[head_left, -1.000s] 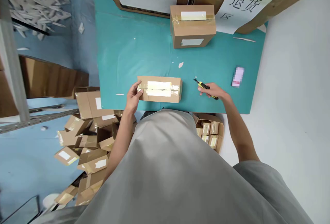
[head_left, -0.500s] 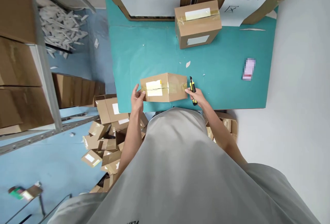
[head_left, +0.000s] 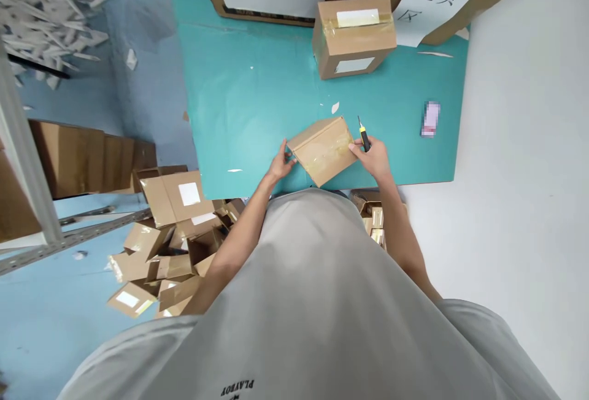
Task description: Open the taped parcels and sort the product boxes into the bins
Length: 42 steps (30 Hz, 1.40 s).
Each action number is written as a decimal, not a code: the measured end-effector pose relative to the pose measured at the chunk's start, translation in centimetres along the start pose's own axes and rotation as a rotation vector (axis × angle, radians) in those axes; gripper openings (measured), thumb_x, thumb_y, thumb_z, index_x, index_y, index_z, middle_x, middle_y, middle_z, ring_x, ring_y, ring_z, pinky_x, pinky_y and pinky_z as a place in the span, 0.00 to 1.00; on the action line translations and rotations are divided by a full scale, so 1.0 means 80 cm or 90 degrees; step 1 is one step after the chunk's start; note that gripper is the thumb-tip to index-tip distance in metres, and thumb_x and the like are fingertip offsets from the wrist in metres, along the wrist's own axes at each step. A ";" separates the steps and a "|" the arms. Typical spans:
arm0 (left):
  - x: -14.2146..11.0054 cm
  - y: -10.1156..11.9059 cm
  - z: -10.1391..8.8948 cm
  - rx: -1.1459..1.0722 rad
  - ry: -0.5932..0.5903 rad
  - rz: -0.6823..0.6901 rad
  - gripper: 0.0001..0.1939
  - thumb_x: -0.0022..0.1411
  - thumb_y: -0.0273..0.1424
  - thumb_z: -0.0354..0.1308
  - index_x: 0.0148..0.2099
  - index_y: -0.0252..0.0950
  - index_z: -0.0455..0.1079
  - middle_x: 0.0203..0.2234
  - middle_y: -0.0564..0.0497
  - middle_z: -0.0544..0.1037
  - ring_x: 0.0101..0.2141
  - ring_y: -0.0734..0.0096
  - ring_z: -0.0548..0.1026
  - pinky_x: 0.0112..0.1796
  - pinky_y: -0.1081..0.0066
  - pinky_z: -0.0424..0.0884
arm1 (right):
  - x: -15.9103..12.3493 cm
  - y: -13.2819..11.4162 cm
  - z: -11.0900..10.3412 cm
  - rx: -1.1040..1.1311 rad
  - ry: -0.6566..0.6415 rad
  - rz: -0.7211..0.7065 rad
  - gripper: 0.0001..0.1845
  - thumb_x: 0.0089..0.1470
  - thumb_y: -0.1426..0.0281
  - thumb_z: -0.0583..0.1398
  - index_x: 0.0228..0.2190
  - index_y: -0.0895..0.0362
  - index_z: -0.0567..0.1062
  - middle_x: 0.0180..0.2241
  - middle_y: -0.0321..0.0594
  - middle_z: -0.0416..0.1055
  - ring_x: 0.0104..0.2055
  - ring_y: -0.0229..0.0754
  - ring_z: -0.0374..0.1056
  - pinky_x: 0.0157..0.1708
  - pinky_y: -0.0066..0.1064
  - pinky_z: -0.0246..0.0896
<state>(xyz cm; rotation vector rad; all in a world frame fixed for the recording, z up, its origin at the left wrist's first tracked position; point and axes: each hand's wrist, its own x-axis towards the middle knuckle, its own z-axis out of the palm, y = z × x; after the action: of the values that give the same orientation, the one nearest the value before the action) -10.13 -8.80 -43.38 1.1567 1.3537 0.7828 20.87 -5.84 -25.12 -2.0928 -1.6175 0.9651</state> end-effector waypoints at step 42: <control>0.052 0.169 -0.056 0.059 -0.060 0.129 0.14 0.61 0.36 0.68 0.47 0.37 0.84 0.42 0.46 0.88 0.43 0.57 0.83 0.51 0.58 0.82 | -0.132 -0.175 0.102 -0.221 -0.123 0.012 0.37 0.79 0.51 0.48 0.77 0.57 0.67 0.43 0.54 0.86 0.44 0.62 0.83 0.52 0.49 0.75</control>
<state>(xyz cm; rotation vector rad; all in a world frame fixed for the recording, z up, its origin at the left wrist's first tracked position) -11.46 -0.16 -31.38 1.4021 1.2182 0.8063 3.85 -12.66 -18.98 -2.2970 -1.9886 0.9770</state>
